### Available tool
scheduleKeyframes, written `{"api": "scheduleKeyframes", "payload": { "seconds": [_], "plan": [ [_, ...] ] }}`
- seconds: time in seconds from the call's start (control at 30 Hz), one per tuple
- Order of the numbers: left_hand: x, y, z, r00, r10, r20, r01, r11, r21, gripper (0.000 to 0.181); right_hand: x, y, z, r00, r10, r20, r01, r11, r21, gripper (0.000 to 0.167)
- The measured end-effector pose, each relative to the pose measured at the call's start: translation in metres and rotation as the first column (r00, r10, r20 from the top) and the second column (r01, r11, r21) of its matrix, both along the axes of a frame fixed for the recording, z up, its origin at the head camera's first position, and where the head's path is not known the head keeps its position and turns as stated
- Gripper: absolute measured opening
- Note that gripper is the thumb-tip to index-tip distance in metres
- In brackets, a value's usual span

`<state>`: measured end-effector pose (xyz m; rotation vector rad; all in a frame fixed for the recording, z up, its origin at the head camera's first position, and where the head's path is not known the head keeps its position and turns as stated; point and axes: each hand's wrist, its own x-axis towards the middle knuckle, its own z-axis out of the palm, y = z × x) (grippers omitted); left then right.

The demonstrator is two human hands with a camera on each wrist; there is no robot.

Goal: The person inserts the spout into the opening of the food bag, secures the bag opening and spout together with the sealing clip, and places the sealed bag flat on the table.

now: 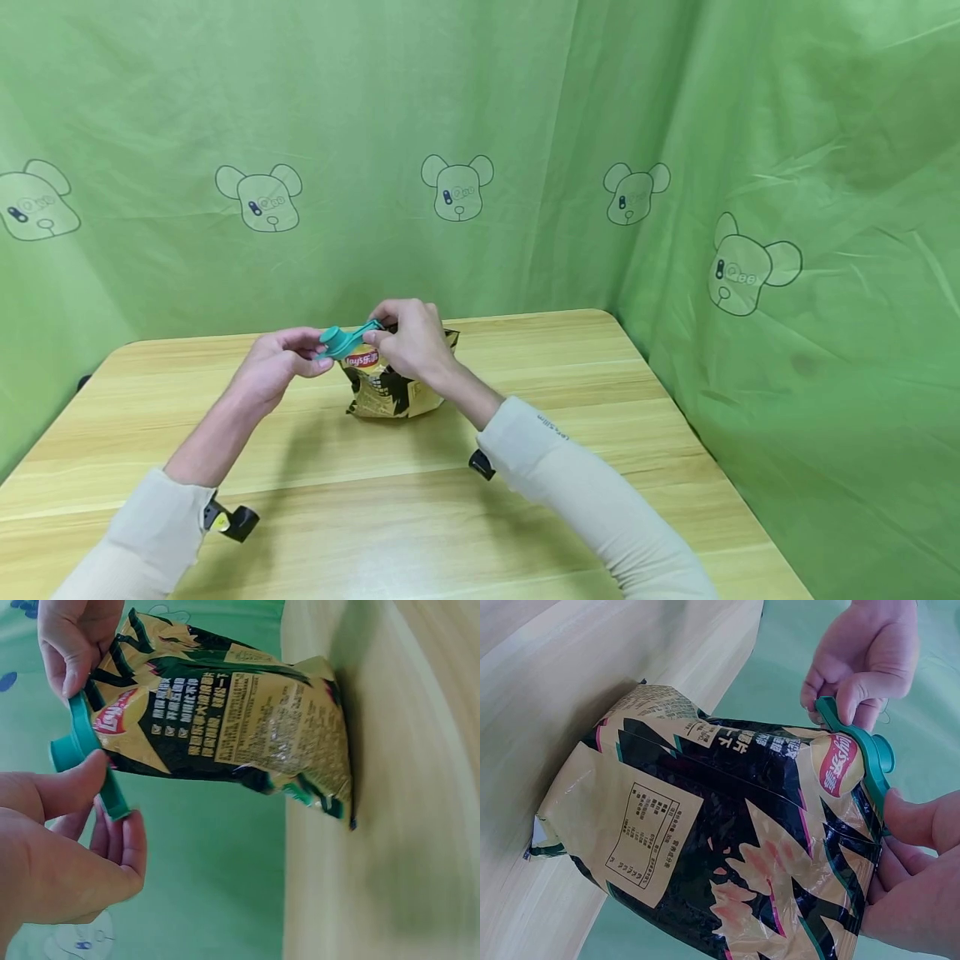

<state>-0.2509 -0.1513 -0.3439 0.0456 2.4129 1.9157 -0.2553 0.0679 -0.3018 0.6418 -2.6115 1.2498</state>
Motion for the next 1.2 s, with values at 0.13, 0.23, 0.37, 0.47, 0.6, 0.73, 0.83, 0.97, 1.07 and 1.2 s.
{"api": "scheduleKeyframes", "payload": {
  "seconds": [0.13,0.23,0.37,0.47,0.6,0.73,0.83,0.97,1.07,1.2],
  "plan": [
    [0.003,0.004,0.008,0.997,-0.049,-0.058,0.043,0.994,-0.096,0.049,0.0,0.0,0.0,1.0,0.0,0.004,0.0,1.0,-0.008,0.012],
    [0.005,0.009,0.013,0.993,-0.087,-0.086,0.074,0.987,-0.143,0.048,0.001,0.0,0.001,1.0,-0.002,0.011,0.002,1.0,-0.009,0.012],
    [0.006,0.016,0.017,0.991,-0.105,-0.084,0.093,0.987,-0.133,0.047,0.001,0.0,0.0,1.0,-0.007,0.03,0.008,1.0,-0.006,0.013],
    [0.005,0.019,0.017,0.992,-0.099,-0.078,0.091,0.991,-0.097,0.045,0.001,0.0,-0.001,0.999,-0.01,0.038,0.01,1.0,-0.006,0.013],
    [0.005,0.021,0.017,0.993,-0.083,-0.078,0.078,0.994,-0.074,0.044,0.001,0.0,-0.002,0.999,-0.009,0.037,0.009,1.0,-0.01,0.013],
    [0.005,0.022,0.017,0.994,-0.071,-0.086,0.065,0.995,-0.078,0.044,0.002,0.0,-0.001,0.999,0.0,0.039,0.001,1.0,-0.028,0.012],
    [0.004,0.023,0.017,0.993,-0.066,-0.098,0.057,0.994,-0.091,0.042,0.002,0.0,-0.001,0.999,0.007,0.041,-0.006,0.999,-0.04,0.012],
    [0.003,0.025,0.018,0.992,-0.048,-0.116,0.032,0.991,-0.131,0.037,0.001,-0.001,-0.002,0.999,0.009,0.041,-0.007,0.999,-0.047,0.012],
    [0.002,0.026,0.018,0.99,-0.032,-0.136,0.009,0.986,-0.169,0.033,0.001,-0.001,-0.002,0.999,0.007,0.041,-0.005,0.999,-0.048,0.012],
    [0.002,0.027,0.016,0.985,-0.036,-0.168,0.0,0.978,-0.21,0.031,0.001,-0.001,-0.001,0.999,0.001,0.037,0.001,0.999,-0.043,0.011]
  ]
}}
